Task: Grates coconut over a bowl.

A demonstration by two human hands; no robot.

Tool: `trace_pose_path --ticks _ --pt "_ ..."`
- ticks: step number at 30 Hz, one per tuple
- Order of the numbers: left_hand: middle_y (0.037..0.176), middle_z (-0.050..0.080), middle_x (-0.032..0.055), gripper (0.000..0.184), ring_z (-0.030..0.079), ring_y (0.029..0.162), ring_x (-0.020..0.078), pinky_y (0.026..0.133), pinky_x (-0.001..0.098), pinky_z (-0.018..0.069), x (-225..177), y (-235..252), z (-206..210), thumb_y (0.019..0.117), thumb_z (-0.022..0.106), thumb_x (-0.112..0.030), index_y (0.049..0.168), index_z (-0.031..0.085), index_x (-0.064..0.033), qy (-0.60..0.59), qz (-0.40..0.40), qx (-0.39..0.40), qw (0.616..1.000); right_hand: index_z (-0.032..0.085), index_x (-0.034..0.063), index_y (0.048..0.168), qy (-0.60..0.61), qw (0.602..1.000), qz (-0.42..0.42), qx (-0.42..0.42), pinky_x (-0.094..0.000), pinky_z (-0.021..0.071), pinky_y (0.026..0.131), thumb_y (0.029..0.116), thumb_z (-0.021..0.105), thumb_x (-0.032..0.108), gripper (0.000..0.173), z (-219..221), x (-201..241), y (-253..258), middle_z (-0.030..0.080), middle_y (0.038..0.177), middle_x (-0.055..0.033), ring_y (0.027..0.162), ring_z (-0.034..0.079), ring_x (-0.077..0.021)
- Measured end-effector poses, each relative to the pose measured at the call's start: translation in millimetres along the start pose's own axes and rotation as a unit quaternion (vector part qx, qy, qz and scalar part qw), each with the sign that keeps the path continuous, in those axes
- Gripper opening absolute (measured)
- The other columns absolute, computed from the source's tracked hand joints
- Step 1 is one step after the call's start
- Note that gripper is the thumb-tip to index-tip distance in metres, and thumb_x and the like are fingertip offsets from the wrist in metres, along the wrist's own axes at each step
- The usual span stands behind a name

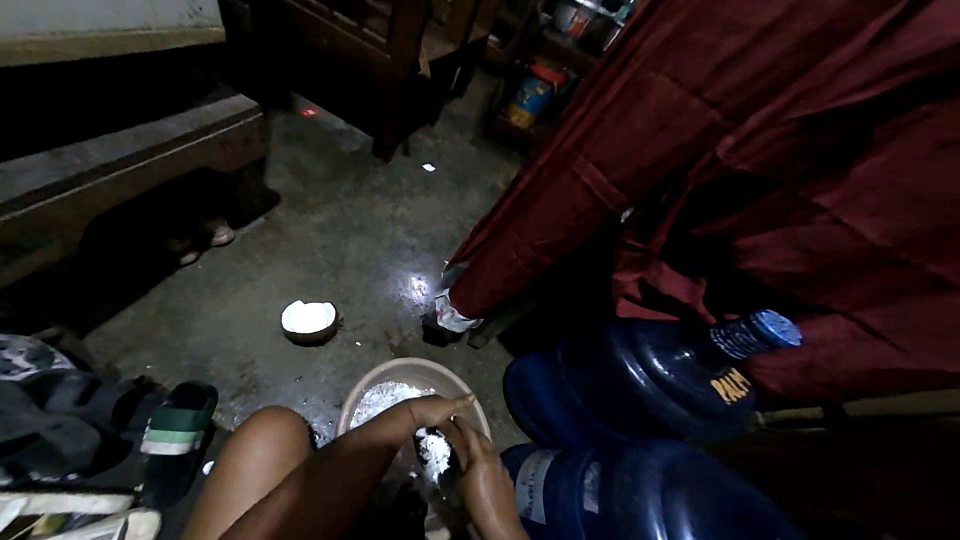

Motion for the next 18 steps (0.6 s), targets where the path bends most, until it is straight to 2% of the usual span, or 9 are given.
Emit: trace_pose_path --ticks 4,6,7,9,10,12,13,16,18 --pt "0.146 0.053 0.0247 0.087 0.049 0.139 0.0351 0.116 0.0568 0.0344 -50 -40 -2 0.1037 0.024 -0.069 0.142 0.055 0.0026 -0.027 0.064 0.030 0.997 0.049 0.0109 0.153 0.015 0.998 -0.037 -0.047 -0.0608 0.0559 0.092 0.0920 0.062 0.000 0.063 -46 9 -22 0.059 0.142 -0.0224 0.111 0.069 -0.0422" --pt "0.133 0.062 0.0271 0.086 0.057 0.129 0.0383 0.111 0.0601 0.0404 -62 -63 12 0.1041 0.029 -0.068 0.130 0.063 0.0068 0.031 0.096 0.035 0.994 0.053 0.0022 0.147 0.002 0.994 -0.075 -0.081 -0.0628 0.0570 0.088 0.0853 0.070 -0.002 0.065 -55 18 -57 0.055 0.142 -0.0311 0.114 0.066 -0.0496" --pt "0.121 0.067 0.0281 0.084 0.063 0.120 0.0410 0.104 0.0627 0.0446 -59 -65 21 0.1046 0.031 -0.066 0.117 0.068 0.0080 0.088 0.115 0.022 0.989 0.055 -0.0019 0.144 -0.011 0.991 -0.089 -0.097 -0.0617 0.0576 0.087 0.0871 0.071 0.001 0.059 -46 20 -69 0.053 0.142 -0.0354 0.117 0.063 -0.0523" --pt "0.106 0.069 0.0266 0.080 0.066 0.108 0.0427 0.094 0.0644 0.0483 -37 -50 31 0.1047 0.032 -0.065 0.102 0.070 0.0057 0.172 0.146 -0.011 0.974 0.057 -0.0040 0.139 -0.017 0.988 -0.082 -0.129 -0.0580 0.0595 0.083 0.0871 0.075 0.007 0.057 -16 20 -77 0.053 0.136 -0.0388 0.115 0.063 -0.0531" --pt "0.104 0.069 0.0263 0.078 0.066 0.107 0.0423 0.093 0.0637 0.0487 -25 -39 28 0.1055 0.032 -0.063 0.101 0.070 0.0054 0.182 0.134 -0.017 0.974 0.056 -0.0023 0.141 -0.008 0.990 -0.065 -0.127 -0.0569 0.0598 0.081 0.0849 0.078 0.010 0.062 -2 19 -70 0.052 0.137 -0.0382 0.116 0.062 -0.0521" --pt "0.114 0.068 0.0280 0.085 0.064 0.114 0.0420 0.098 0.0639 0.0476 -8 -16 19 0.1044 0.028 -0.067 0.108 0.070 0.0068 0.158 0.044 -0.001 0.986 0.053 0.0044 0.147 0.014 0.995 -0.033 -0.091 -0.0557 0.0595 0.086 0.0820 0.080 0.011 0.070 18 12 -47 0.051 0.142 -0.0325 0.119 0.062 -0.0475" --pt "0.117 0.066 0.0285 0.087 0.063 0.116 0.0417 0.099 0.0639 0.0468 -5 -7 14 0.1031 0.028 -0.070 0.111 0.069 0.0074 0.128 0.013 -0.007 0.992 0.052 0.0070 0.148 0.024 0.996 -0.030 -0.081 -0.0551 0.0590 0.089 0.0844 0.077 0.009 0.068 21 7 -33 0.053 0.142 -0.0295 0.119 0.062 -0.0452" --pt "0.135 0.059 0.0304 0.089 0.055 0.130 0.0415 0.110 0.0616 0.0390 -9 -3 4 0.1045 0.024 -0.068 0.129 0.062 0.0087 0.037 -0.005 -0.016 0.999 0.048 0.0161 0.154 0.021 0.999 -0.015 -0.031 -0.0563 0.0557 0.096 0.0942 0.063 0.005 0.062 12 3 -14 0.053 0.148 -0.0222 0.123 0.062 -0.0426" --pt "0.137 0.058 0.0286 0.090 0.054 0.132 0.0388 0.112 0.0583 0.0383 -27 -15 7 0.1051 0.019 -0.067 0.131 0.061 0.0072 -0.004 0.027 -0.006 1.000 0.049 0.0162 0.153 0.011 0.999 -0.015 -0.043 -0.0577 0.0551 0.095 0.0952 0.061 0.004 0.060 -9 6 -22 0.055 0.145 -0.0210 0.120 0.063 -0.0426"
Point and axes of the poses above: each hand's wrist, its own y-axis towards the middle knuckle, its own z-axis out of the palm, x = y × z, the point moved 6 cm from there along y, towards the middle knuckle
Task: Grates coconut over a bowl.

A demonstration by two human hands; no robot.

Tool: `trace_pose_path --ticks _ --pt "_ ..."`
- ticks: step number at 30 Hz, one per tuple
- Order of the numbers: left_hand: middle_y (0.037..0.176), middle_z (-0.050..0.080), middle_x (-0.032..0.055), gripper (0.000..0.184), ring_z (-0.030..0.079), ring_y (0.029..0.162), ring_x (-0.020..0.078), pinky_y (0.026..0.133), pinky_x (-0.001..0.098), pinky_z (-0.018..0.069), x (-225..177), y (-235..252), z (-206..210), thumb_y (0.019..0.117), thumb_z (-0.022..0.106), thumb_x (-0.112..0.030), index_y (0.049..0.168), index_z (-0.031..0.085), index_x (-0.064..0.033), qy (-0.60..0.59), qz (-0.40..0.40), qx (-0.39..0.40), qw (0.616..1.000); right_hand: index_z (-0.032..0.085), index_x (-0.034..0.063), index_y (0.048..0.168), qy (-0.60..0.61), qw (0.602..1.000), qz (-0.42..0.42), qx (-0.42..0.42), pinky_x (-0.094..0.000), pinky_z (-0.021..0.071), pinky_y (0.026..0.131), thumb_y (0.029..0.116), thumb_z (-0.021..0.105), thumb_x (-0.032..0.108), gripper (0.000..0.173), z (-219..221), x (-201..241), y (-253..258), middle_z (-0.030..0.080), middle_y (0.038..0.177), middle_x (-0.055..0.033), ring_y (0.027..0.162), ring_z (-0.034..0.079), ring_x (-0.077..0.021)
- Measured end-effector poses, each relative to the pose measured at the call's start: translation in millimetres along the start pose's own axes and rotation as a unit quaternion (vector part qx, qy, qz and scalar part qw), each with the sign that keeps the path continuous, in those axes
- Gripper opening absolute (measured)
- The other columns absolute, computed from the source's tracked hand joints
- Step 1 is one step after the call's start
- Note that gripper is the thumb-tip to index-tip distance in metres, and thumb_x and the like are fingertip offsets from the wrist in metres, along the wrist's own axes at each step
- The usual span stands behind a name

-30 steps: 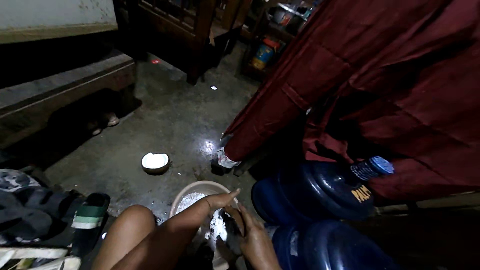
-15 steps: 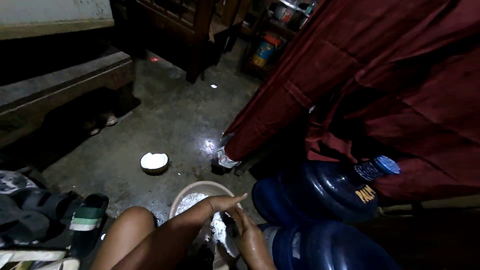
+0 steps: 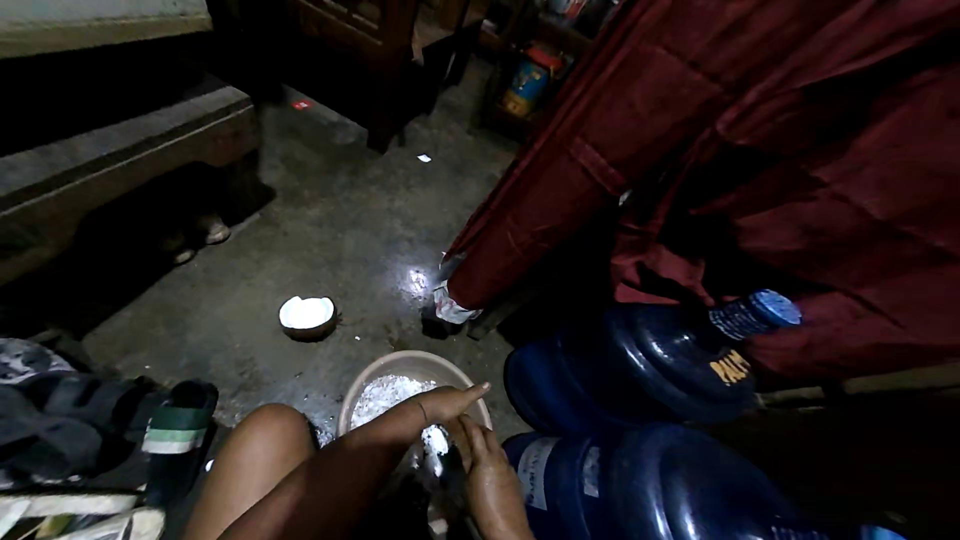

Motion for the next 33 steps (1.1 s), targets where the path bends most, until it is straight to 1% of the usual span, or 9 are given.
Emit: trace_pose_path --ticks 3,7,12,17,20,22,24,28,33 --pt "0.130 0.063 0.0264 0.090 0.059 0.126 0.0373 0.109 0.0589 0.0414 -37 -39 8 0.1048 0.017 -0.068 0.125 0.066 0.0051 0.020 0.072 0.032 0.997 0.053 0.0064 0.149 0.002 0.996 -0.049 -0.069 -0.0611 0.0573 0.086 0.0856 0.071 0.002 0.066 -36 14 -37 0.056 0.140 -0.0293 0.116 0.063 -0.0489" --pt "0.107 0.070 0.0253 0.082 0.066 0.108 0.0403 0.095 0.0626 0.0485 -6 -31 16 0.1032 0.032 -0.068 0.104 0.072 0.0040 0.149 0.071 -0.010 0.986 0.059 0.0037 0.142 -0.010 0.995 -0.050 -0.082 -0.0553 0.0600 0.080 0.0793 0.082 0.011 0.067 -3 18 -54 0.052 0.138 -0.0385 0.116 0.062 -0.0527" --pt "0.128 0.062 0.0301 0.086 0.059 0.124 0.0422 0.107 0.0616 0.0426 24 10 -10 0.1056 0.024 -0.066 0.121 0.065 0.0082 0.062 -0.025 -0.070 0.995 0.046 0.0178 0.155 0.003 0.998 0.019 0.057 -0.0568 0.0539 0.098 0.0938 0.063 0.006 0.065 29 -1 22 0.054 0.144 -0.0236 0.122 0.061 -0.0432" --pt "0.136 0.055 0.0265 0.088 0.055 0.122 0.0321 0.105 0.0496 0.0424 -5 -9 -15 0.1059 0.013 -0.065 0.138 0.052 0.0066 -0.134 0.002 -0.018 0.991 0.050 0.0212 0.152 0.009 0.994 -0.018 0.104 -0.0586 0.0502 0.103 0.0992 0.058 0.011 0.054 -19 -5 40 0.061 0.142 -0.0156 0.124 0.064 -0.0357" --pt "0.135 0.059 0.0292 0.083 0.056 0.130 0.0382 0.111 0.0571 0.0405 -39 -53 5 0.1081 0.019 -0.061 0.134 0.058 0.0081 -0.005 0.088 0.024 0.996 0.055 0.0056 0.146 0.007 0.999 -0.050 0.010 -0.0630 0.0549 0.091 0.0908 0.064 0.001 0.056 -55 14 -18 0.059 0.138 -0.0262 0.116 0.065 -0.0456" --pt "0.102 0.072 0.0249 0.056 0.070 0.101 0.0402 0.090 0.0587 0.0539 -25 -60 26 0.1110 0.036 -0.043 0.116 0.072 -0.0004 0.164 0.256 -0.111 0.946 0.058 -0.0031 0.138 -0.015 0.998 -0.044 -0.033 -0.0606 0.0581 0.084 0.0910 0.070 0.009 0.050 -39 25 -47 0.056 0.137 -0.0348 0.114 0.064 -0.0510" --pt "0.089 0.072 0.0210 0.035 0.072 0.085 0.0375 0.077 0.0537 0.0582 4 -46 31 0.1057 0.052 -0.028 0.123 0.071 -0.0031 0.238 0.375 -0.210 0.871 0.055 -0.0011 0.142 -0.025 0.999 -0.009 -0.030 -0.0560 0.0597 0.080 0.0871 0.076 0.015 0.061 -6 25 -45 0.052 0.139 -0.0351 0.115 0.063 -0.0508" --pt "0.127 0.063 0.0288 0.081 0.059 0.124 0.0407 0.106 0.0602 0.0436 29 7 -3 0.1084 0.020 -0.060 0.123 0.066 0.0063 0.089 -0.006 -0.038 0.995 0.051 0.0131 0.150 -0.047 0.996 0.037 0.073 -0.0563 0.0575 0.089 0.0944 0.065 0.010 0.057 22 16 15 0.054 0.144 -0.0234 0.118 0.062 -0.0447" --pt "0.151 0.046 0.0276 0.079 0.047 0.139 0.0361 0.115 0.0524 0.0361 15 2 -24 0.1093 0.017 -0.058 0.148 0.045 0.0051 -0.163 -0.022 -0.091 0.982 0.044 0.0130 0.156 0.060 0.993 0.015 0.102 -0.0549 0.0470 0.109 0.0906 0.068 0.010 0.070 -8 0 53 0.058 0.143 -0.0204 0.130 0.058 -0.0375"
Point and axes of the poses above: each hand's wrist, its own y-axis towards the middle knuckle, its own z-axis out of the palm, x = y × z, the point moved 6 cm from there along y, towards the middle knuckle
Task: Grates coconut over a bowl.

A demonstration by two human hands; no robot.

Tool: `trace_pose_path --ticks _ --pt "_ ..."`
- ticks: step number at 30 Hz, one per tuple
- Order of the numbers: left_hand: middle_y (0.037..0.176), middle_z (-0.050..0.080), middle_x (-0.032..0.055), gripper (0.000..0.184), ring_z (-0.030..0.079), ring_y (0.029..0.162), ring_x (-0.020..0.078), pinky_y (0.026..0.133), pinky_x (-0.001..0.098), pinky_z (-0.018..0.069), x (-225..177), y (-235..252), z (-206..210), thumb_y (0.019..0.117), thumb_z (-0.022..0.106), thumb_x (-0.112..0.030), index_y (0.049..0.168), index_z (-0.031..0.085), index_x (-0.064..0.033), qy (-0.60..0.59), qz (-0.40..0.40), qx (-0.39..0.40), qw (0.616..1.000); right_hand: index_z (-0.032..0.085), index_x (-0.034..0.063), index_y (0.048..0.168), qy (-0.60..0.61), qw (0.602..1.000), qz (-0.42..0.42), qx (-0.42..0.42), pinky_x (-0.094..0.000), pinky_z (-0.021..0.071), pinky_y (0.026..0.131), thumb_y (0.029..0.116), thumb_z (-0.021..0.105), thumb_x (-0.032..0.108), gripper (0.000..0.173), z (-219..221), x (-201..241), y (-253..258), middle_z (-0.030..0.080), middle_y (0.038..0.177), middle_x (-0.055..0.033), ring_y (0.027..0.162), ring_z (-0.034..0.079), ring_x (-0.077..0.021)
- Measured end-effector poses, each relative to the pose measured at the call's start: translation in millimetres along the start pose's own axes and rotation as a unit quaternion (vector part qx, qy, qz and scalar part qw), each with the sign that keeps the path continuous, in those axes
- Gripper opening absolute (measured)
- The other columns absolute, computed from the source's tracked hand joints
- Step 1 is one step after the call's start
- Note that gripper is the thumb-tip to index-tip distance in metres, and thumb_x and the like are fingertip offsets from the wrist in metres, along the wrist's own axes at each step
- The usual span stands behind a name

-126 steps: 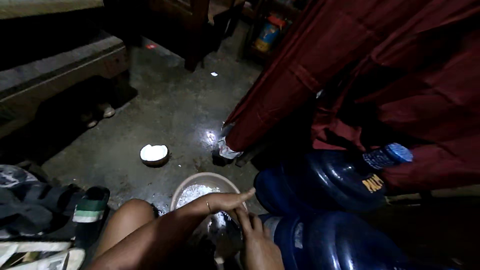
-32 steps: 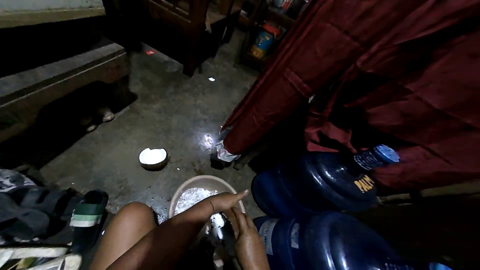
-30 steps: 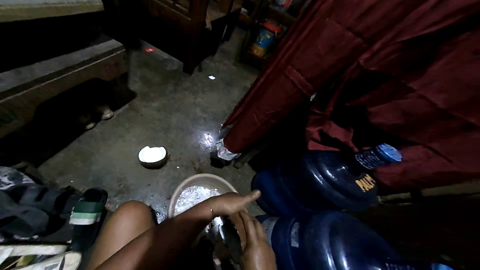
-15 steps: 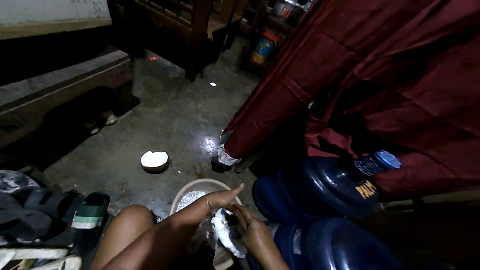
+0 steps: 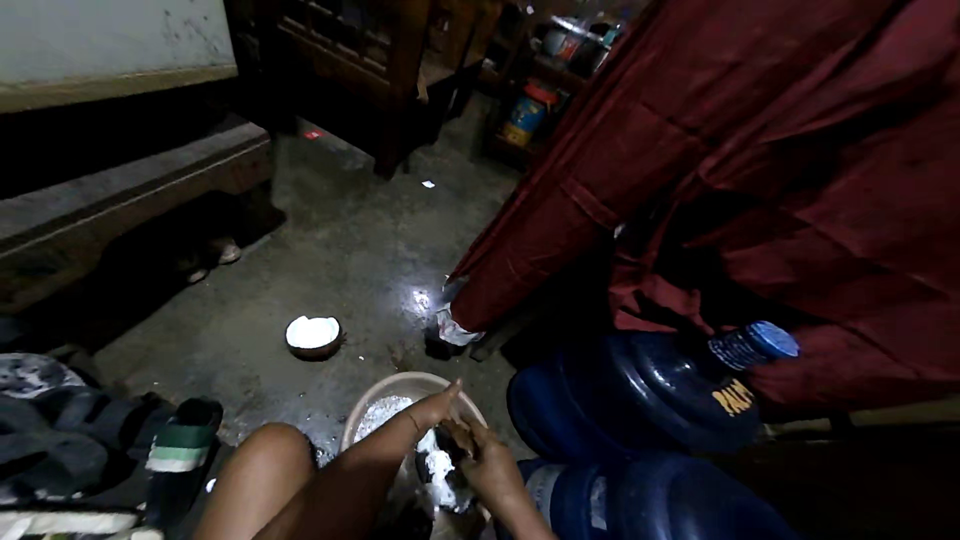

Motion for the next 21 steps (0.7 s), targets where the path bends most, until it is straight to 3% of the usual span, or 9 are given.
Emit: trace_pose_path --ticks 2,5,8,10,12,15,18,21 --pt "0.150 0.046 0.0268 0.085 0.048 0.137 0.0366 0.111 0.0559 0.0388 -6 -10 9 0.1061 0.013 -0.065 0.150 0.042 0.0016 -0.033 0.021 0.059 0.997 0.036 0.0128 0.160 0.042 0.999 -0.001 -0.007 -0.0547 0.0447 0.112 0.0878 0.073 0.012 0.081 -17 -9 -25 0.054 0.146 -0.0224 0.132 0.055 -0.0388" --pt "0.137 0.057 0.0294 0.085 0.055 0.128 0.0372 0.109 0.0562 0.0414 -21 -47 29 0.1069 0.019 -0.063 0.137 0.054 0.0088 0.071 0.062 0.134 0.986 0.036 0.0055 0.159 0.009 0.998 -0.024 -0.055 -0.0633 0.0453 0.107 0.0835 0.074 0.003 0.084 -12 1 -75 0.052 0.145 -0.0313 0.129 0.054 -0.0505" --pt "0.115 0.068 0.0270 0.086 0.065 0.114 0.0406 0.100 0.0623 0.0469 -2 -39 38 0.1045 0.025 -0.068 0.114 0.070 0.0050 0.245 0.072 0.121 0.959 0.043 -0.0043 0.152 -0.002 0.991 -0.048 -0.126 -0.0609 0.0527 0.099 0.0797 0.080 0.004 0.081 22 6 -97 0.042 0.150 -0.0378 0.129 0.055 -0.0533" --pt "0.113 0.070 0.0249 0.082 0.066 0.112 0.0389 0.098 0.0615 0.0483 16 -19 29 0.1049 0.028 -0.066 0.111 0.072 0.0027 0.270 0.060 0.098 0.956 0.044 0.0006 0.152 -0.019 0.989 -0.034 -0.143 -0.0593 0.0574 0.090 0.0795 0.081 0.008 0.082 43 4 -84 0.043 0.150 -0.0358 0.123 0.059 -0.0516" --pt "0.118 0.067 0.0255 0.080 0.064 0.114 0.0376 0.100 0.0597 0.0476 26 -2 16 0.1051 0.031 -0.065 0.115 0.070 0.0040 0.222 0.019 0.073 0.972 0.043 0.0071 0.154 -0.016 0.992 -0.008 -0.122 -0.0594 0.0578 0.089 0.0802 0.078 0.002 0.082 50 1 -59 0.048 0.147 -0.0312 0.117 0.063 -0.0489" --pt "0.130 0.061 0.0295 0.085 0.060 0.123 0.0384 0.106 0.0570 0.0446 25 13 15 0.1058 0.026 -0.065 0.127 0.061 0.0088 0.109 0.006 0.048 0.993 0.039 0.0176 0.159 0.007 0.998 0.039 -0.044 -0.0583 0.0535 0.098 0.0891 0.068 0.006 0.076 39 -17 -25 0.058 0.141 -0.0229 0.119 0.064 -0.0411" --pt "0.147 0.050 0.0270 0.088 0.050 0.136 0.0355 0.114 0.0541 0.0366 -6 -4 17 0.1048 0.018 -0.068 0.146 0.047 0.0041 0.040 0.006 0.109 0.993 0.034 0.0108 0.159 0.063 0.998 0.021 0.021 -0.0521 0.0477 0.110 0.0905 0.069 0.007 0.077 9 -15 -20 0.058 0.145 -0.0177 0.130 0.060 -0.0322" --pt "0.144 0.053 0.0273 0.090 0.051 0.135 0.0362 0.114 0.0571 0.0365 -20 -35 34 0.1037 0.021 -0.070 0.142 0.052 0.0058 0.102 0.025 0.167 0.980 0.028 0.0007 0.160 0.070 0.997 -0.016 -0.008 -0.0533 0.0446 0.113 0.0860 0.070 0.000 0.085 -5 -3 -66 0.047 0.153 -0.0242 0.136 0.054 -0.0369"
Point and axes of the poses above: each hand's wrist, its own y-axis towards the middle knuckle, its own z-axis out of the palm, x = y × z, the point moved 6 cm from there along y, towards the middle knuckle
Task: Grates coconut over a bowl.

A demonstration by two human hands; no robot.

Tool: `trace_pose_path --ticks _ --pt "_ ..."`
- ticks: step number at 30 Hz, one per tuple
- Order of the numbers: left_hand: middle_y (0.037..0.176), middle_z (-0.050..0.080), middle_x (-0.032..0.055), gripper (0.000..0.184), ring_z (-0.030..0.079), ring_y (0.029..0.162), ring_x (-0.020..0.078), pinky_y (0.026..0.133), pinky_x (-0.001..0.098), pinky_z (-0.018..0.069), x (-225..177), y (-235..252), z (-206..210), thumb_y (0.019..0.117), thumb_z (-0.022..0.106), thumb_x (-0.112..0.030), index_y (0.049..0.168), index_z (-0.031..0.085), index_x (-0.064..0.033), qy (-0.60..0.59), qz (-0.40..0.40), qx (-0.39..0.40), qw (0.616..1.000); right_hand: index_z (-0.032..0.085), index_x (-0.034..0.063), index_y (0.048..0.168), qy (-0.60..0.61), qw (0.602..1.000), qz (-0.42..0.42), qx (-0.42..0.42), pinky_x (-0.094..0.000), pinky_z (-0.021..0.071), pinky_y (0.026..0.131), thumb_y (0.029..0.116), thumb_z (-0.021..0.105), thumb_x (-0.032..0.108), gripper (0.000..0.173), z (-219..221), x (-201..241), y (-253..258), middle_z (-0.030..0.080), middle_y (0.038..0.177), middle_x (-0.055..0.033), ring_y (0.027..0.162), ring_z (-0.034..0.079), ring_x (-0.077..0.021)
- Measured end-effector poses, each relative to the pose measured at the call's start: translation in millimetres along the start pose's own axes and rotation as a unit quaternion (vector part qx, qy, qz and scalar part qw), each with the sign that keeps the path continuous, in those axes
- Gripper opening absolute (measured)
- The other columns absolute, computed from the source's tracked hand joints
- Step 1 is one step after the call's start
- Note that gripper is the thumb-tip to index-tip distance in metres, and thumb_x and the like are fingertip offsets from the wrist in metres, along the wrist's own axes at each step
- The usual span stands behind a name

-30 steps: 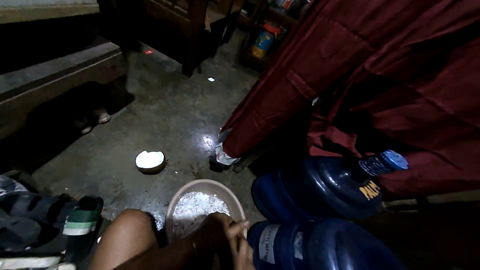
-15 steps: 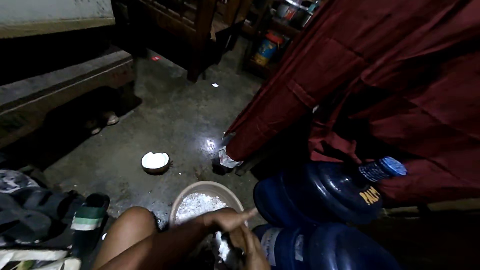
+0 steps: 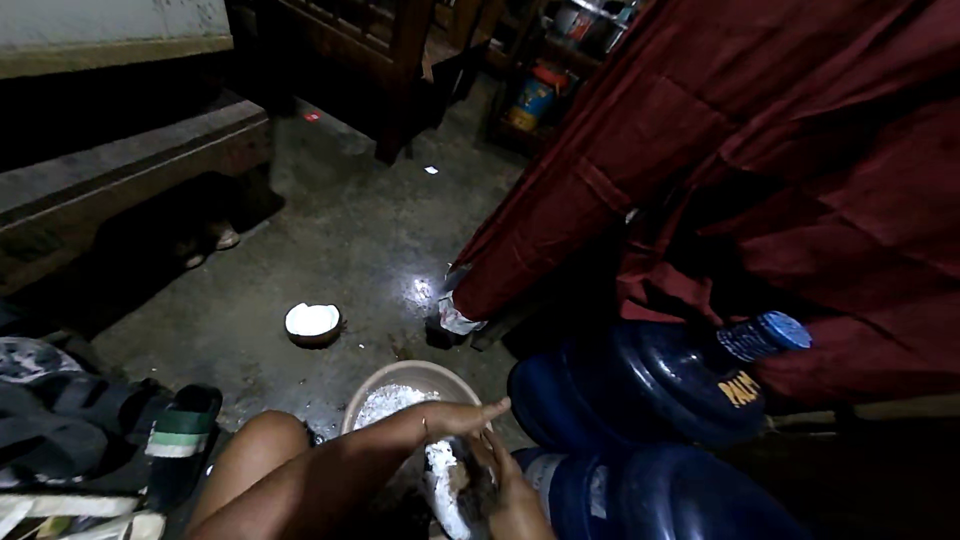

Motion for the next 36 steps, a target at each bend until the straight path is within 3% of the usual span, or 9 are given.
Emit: trace_pose_path --ticks 5,10,13,16,20,25,29,32,36 --pt "0.103 0.070 0.0257 0.080 0.068 0.103 0.0405 0.092 0.0641 0.0498 30 17 3 0.1027 0.037 -0.067 0.099 0.071 0.0053 0.192 0.005 -0.047 0.980 0.042 -0.0065 0.150 -0.053 0.988 -0.016 -0.142 -0.0570 0.0582 0.090 0.0808 0.081 0.007 0.080 49 -2 -18 0.047 0.146 -0.0357 0.116 0.064 -0.0485" --pt "0.135 0.059 0.0282 0.087 0.057 0.128 0.0377 0.110 0.0574 0.0420 48 40 -24 0.1040 0.029 -0.068 0.131 0.060 0.0080 0.012 -0.034 -0.085 0.996 0.034 0.0137 0.161 -0.040 0.997 0.054 -0.024 -0.0575 0.0512 0.103 0.0922 0.067 0.009 0.076 42 -18 44 0.056 0.143 -0.0242 0.123 0.062 -0.0407" --pt "0.148 0.049 0.0262 0.089 0.048 0.138 0.0351 0.115 0.0541 0.0350 11 16 -22 0.1042 0.020 -0.069 0.145 0.049 0.0043 -0.040 -0.009 -0.038 0.998 0.033 0.0127 0.160 -0.036 0.998 0.045 0.023 -0.0556 0.0474 0.109 0.0937 0.065 0.008 0.074 9 -3 38 0.057 0.146 -0.0196 0.129 0.060 -0.0361" --pt "0.139 0.056 0.0280 0.088 0.054 0.131 0.0367 0.111 0.0564 0.0397 -5 -9 1 0.1049 0.021 -0.067 0.138 0.054 0.0069 0.016 0.003 0.003 1.000 0.033 0.0050 0.159 -0.044 0.999 0.021 -0.007 -0.0597 0.0506 0.103 0.0881 0.069 0.002 0.080 -3 14 -8 0.054 0.144 -0.0282 0.123 0.062 -0.0436" --pt "0.106 0.069 0.0261 0.081 0.067 0.106 0.0413 0.093 0.0647 0.0494 25 8 8 0.1029 0.034 -0.068 0.100 0.071 0.0044 0.207 0.000 -0.053 0.977 0.048 -0.0053 0.146 -0.068 0.989 -0.025 -0.130 -0.0570 0.0585 0.089 0.0819 0.079 0.005 0.072 40 0 -22 0.049 0.143 -0.0354 0.115 0.064 -0.0490" --pt "0.128 0.062 0.0288 0.085 0.060 0.122 0.0383 0.107 0.0578 0.0441 56 36 -21 0.1042 0.031 -0.067 0.126 0.063 0.0089 0.025 -0.048 -0.097 0.994 0.036 0.0182 0.160 -0.076 0.995 0.060 -0.001 -0.0573 0.0526 0.101 0.0936 0.064 0.009 0.073 46 -17 43 0.056 0.143 -0.0219 0.120 0.064 -0.0392" --pt "0.139 0.056 0.0252 0.087 0.056 0.127 0.0325 0.109 0.0517 0.0418 17 11 -23 0.1050 0.018 -0.067 0.140 0.052 0.0051 -0.071 0.004 -0.045 0.996 0.036 0.0112 0.158 -0.023 0.996 0.027 0.076 -0.0511 0.0457 0.113 0.0940 0.065 0.008 0.070 5 -2 44 0.055 0.148 -0.0159 0.134 0.057 -0.0301" --pt "0.135 0.059 0.0282 0.085 0.057 0.128 0.0372 0.110 0.0573 0.0412 -7 -17 1 0.1058 0.023 -0.065 0.136 0.057 0.0069 0.008 0.033 -0.018 0.999 0.033 0.0021 0.159 -0.054 0.998 0.006 0.018 -0.0590 0.0504 0.104 0.0885 0.068 0.001 0.079 -7 17 -9 0.050 0.149 -0.0285 0.125 0.061 -0.0437" --pt "0.102 0.070 0.0243 0.075 0.067 0.102 0.0393 0.091 0.0630 0.0497 29 13 2 0.1022 0.042 -0.065 0.099 0.071 0.0036 0.177 0.004 -0.070 0.982 0.045 -0.0021 0.151 -0.095 0.990 0.012 -0.100 -0.0572 0.0582 0.089 0.0860 0.077 0.009 0.073 41 3 -16 0.047 0.146 -0.0345 0.114 0.064 -0.0499"
Point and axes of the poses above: each hand's wrist, its own y-axis towards the middle knuckle, its own z-axis out of the palm, x = y × z, the point moved 6 cm from there along y, towards the middle knuckle
